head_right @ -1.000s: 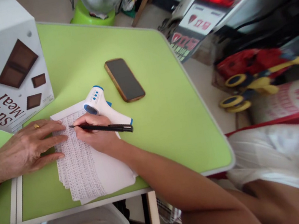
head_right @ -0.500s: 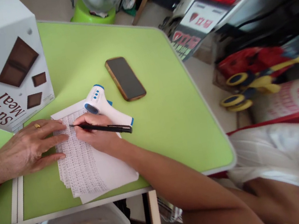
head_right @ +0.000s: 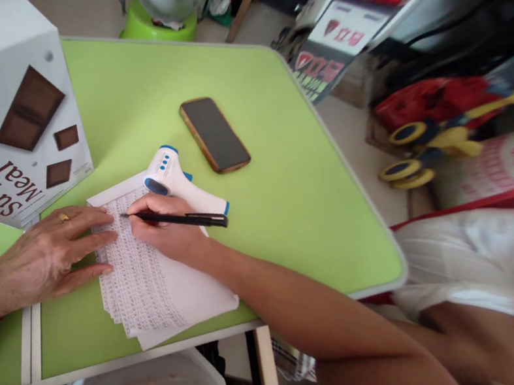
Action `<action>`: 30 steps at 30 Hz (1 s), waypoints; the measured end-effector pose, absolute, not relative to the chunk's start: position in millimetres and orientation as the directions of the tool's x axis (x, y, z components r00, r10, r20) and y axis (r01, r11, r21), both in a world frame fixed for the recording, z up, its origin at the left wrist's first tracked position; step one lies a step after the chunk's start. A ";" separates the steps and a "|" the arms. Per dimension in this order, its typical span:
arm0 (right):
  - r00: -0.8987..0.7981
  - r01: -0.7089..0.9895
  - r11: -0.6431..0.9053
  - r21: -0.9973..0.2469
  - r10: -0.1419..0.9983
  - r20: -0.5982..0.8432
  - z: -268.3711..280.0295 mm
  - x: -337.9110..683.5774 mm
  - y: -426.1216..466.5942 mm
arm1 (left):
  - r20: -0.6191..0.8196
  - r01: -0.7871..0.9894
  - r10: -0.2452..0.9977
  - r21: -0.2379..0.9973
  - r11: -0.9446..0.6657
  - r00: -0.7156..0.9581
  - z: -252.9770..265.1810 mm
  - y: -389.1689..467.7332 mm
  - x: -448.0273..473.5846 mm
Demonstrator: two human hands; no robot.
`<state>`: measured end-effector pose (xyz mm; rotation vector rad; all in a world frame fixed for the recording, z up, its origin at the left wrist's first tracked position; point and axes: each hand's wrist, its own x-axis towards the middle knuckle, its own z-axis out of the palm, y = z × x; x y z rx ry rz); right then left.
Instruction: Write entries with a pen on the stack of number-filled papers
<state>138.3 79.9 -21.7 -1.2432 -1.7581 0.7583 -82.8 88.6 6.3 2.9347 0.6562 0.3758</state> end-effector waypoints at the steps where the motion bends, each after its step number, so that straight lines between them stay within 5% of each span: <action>1: -0.173 0.441 0.337 -0.832 0.941 0.290 -21.9 138.5 80.0 | 0.218 0.404 0.431 0.157 -0.901 0.876 6.1 88.5 -83.0; 30: -0.165 0.433 0.306 -0.848 0.952 0.259 -21.9 139.3 79.9 | 0.266 0.372 0.399 0.146 -0.917 0.878 5.6 88.8 -84.4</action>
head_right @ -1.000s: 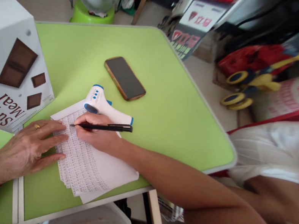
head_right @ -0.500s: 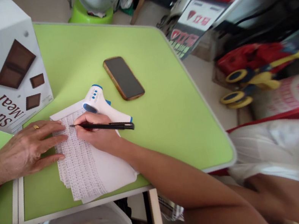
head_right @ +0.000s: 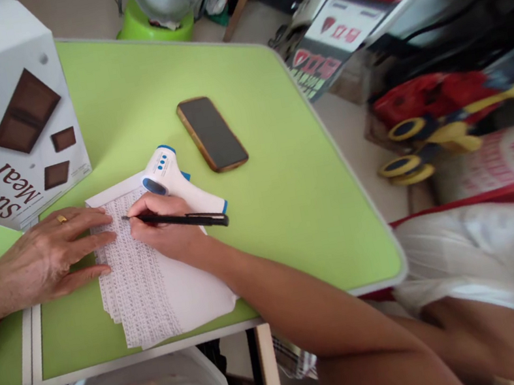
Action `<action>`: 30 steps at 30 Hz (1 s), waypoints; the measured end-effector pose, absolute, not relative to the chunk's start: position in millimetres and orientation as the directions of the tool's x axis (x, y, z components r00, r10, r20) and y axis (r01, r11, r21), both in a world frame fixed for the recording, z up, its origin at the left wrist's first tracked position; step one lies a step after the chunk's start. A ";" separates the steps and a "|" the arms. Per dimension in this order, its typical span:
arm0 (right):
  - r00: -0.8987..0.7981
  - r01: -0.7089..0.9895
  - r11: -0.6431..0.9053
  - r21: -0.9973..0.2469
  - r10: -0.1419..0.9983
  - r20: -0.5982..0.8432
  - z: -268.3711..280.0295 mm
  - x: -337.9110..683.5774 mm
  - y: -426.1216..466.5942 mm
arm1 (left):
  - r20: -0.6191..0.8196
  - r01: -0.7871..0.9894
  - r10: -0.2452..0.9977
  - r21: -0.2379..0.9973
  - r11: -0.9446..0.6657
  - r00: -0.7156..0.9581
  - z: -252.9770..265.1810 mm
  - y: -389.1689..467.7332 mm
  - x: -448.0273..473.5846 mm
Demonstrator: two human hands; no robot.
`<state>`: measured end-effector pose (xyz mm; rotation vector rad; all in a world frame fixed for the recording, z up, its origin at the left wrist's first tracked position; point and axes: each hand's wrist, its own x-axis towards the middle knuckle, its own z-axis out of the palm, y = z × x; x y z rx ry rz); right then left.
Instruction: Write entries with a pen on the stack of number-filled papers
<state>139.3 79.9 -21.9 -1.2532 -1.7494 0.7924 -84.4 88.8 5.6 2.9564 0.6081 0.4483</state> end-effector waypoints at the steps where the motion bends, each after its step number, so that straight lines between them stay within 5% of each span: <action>1: -0.154 0.428 0.304 -0.851 0.952 0.263 -21.8 139.1 79.8 | 0.267 0.372 0.400 0.148 -0.916 0.877 5.0 88.9 -84.6; 30: -0.125 0.425 0.296 -0.855 0.955 0.268 -21.9 138.1 81.1 | 0.237 0.386 0.412 0.149 -0.911 0.880 6.1 89.2 -84.8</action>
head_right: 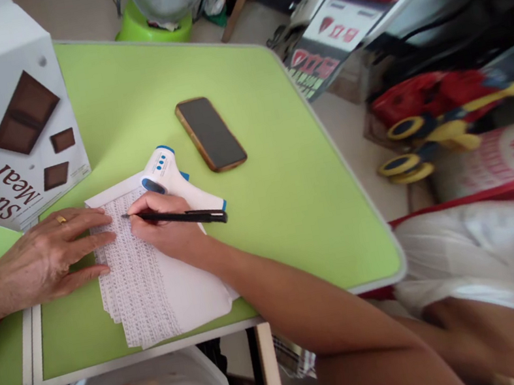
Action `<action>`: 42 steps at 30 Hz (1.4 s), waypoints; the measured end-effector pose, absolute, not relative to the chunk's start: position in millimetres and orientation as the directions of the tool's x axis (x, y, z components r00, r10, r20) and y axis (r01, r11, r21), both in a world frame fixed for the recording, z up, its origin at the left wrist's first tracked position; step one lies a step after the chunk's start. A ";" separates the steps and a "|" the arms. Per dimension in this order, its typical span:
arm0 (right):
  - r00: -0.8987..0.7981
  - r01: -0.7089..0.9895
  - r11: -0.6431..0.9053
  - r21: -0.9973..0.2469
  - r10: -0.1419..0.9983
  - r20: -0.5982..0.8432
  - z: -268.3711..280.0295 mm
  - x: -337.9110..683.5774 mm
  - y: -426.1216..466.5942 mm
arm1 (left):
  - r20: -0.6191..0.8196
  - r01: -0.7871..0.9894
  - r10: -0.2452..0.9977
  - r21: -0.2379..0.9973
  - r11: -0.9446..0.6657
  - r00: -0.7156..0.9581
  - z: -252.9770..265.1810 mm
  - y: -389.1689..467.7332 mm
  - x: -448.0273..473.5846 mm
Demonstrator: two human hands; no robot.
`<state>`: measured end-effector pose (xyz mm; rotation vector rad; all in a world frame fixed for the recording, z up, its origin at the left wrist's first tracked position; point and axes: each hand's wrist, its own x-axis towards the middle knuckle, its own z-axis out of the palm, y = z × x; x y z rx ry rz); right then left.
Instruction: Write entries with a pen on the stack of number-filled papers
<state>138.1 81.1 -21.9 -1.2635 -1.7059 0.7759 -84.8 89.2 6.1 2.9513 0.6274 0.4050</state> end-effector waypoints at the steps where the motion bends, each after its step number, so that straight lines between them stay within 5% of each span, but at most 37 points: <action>1: -0.126 0.428 0.293 -0.855 0.956 0.265 -21.8 138.3 81.2 | 0.237 0.387 0.414 0.151 -0.910 0.879 6.3 89.1 -84.8; 10: -0.162 0.333 0.335 -0.881 0.941 0.297 -20.5 139.5 79.8 | 0.226 0.387 0.413 0.153 -0.909 0.882 5.6 89.1 -84.6; 42: -0.193 0.431 0.330 -0.840 0.943 0.271 -21.4 139.9 81.2 | 0.223 0.392 0.414 0.135 -0.910 0.883 6.3 88.9 -85.0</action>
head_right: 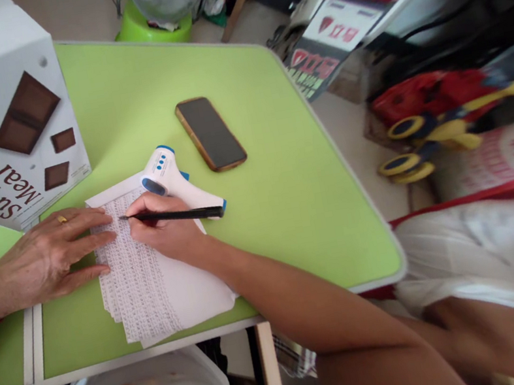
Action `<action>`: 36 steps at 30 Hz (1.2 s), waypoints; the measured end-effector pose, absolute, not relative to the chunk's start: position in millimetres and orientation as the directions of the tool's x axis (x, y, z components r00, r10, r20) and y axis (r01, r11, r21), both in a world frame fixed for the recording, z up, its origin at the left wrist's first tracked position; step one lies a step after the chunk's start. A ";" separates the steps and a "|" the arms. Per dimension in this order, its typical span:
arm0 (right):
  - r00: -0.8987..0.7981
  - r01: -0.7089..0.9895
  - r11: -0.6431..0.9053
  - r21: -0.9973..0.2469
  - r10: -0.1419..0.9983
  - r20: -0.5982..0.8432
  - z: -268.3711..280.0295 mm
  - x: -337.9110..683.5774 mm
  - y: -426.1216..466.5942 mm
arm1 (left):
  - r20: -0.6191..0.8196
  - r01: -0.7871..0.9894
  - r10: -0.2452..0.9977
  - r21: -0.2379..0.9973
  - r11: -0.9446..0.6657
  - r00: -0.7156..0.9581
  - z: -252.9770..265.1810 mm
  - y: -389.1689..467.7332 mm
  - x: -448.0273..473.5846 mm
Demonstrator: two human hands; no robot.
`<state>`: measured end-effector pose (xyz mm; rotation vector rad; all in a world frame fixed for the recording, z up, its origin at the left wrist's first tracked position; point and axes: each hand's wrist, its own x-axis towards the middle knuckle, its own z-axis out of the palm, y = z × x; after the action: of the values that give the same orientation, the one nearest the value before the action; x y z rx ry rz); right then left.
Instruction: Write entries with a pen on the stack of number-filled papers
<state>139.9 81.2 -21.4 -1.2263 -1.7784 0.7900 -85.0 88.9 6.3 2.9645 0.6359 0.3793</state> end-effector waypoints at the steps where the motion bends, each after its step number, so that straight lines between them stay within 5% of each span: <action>1: -0.197 0.428 0.333 -0.840 0.942 0.273 -21.9 139.9 81.3 | 0.225 0.391 0.412 0.135 -0.911 0.883 6.3 88.9 -85.0; 36: -0.207 0.421 0.358 -0.834 0.933 0.296 -23.7 141.9 80.1 | 0.234 0.378 0.401 0.138 -0.915 0.885 6.0 88.5 -85.3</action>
<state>141.9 80.1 -23.7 -1.1939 -1.7914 0.7775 -85.3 88.5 6.0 2.9646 0.6142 0.3973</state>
